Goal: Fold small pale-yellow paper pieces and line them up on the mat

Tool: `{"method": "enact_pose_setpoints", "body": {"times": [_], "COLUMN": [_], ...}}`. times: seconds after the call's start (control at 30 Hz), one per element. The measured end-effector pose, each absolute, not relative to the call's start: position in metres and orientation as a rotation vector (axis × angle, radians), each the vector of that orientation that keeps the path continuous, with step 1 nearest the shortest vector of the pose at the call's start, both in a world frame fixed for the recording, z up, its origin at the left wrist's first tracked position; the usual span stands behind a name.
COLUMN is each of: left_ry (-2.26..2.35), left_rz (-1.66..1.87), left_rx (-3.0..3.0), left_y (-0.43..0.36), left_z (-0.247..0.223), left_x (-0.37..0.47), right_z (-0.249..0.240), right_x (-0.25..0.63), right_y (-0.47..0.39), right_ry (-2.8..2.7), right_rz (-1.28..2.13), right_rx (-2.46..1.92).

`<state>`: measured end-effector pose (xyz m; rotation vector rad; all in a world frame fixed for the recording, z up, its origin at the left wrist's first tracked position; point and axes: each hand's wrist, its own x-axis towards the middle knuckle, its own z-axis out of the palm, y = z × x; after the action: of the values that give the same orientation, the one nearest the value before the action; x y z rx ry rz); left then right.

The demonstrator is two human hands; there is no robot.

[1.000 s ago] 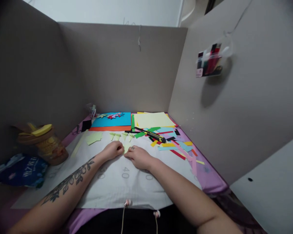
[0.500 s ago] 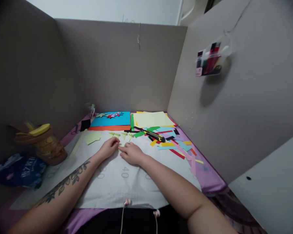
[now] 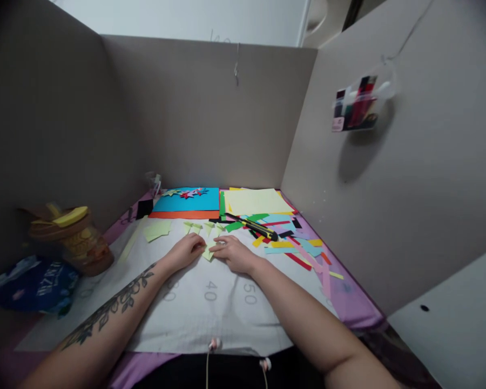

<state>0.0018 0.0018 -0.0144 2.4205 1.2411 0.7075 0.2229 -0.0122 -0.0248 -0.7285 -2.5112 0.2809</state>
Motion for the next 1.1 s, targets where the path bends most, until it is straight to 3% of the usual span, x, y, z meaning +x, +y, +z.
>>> {"method": "enact_pose_setpoints", "body": {"times": [0.33,0.47,0.6,0.87,1.1], "left_ry": [1.040,1.011,0.969,1.275,1.212], "left_rz": [1.050,1.012,1.008,0.957,0.991], "left_rx": [1.575,1.475,1.499,1.515,1.173], "left_y": [-0.010,-0.013,-0.015,-0.014,-0.008], "left_z": [0.004,0.001,0.001,-0.002,-0.017], "left_x": [0.001,0.006,0.009,0.009,0.004], "right_z": [-0.006,-0.013,-0.021,-0.008,-0.018], "right_x": [0.195,0.180,0.177,0.194,0.186], "right_y": [0.003,0.003,0.001,-0.018,-0.016], "right_ry": [-1.687,-1.681,-1.703,-2.077,-2.367], "right_rz": [1.109,1.173,1.018,0.087,-0.255], "right_rx": [-0.900,-0.861,-0.901,-0.721,-0.705]}}
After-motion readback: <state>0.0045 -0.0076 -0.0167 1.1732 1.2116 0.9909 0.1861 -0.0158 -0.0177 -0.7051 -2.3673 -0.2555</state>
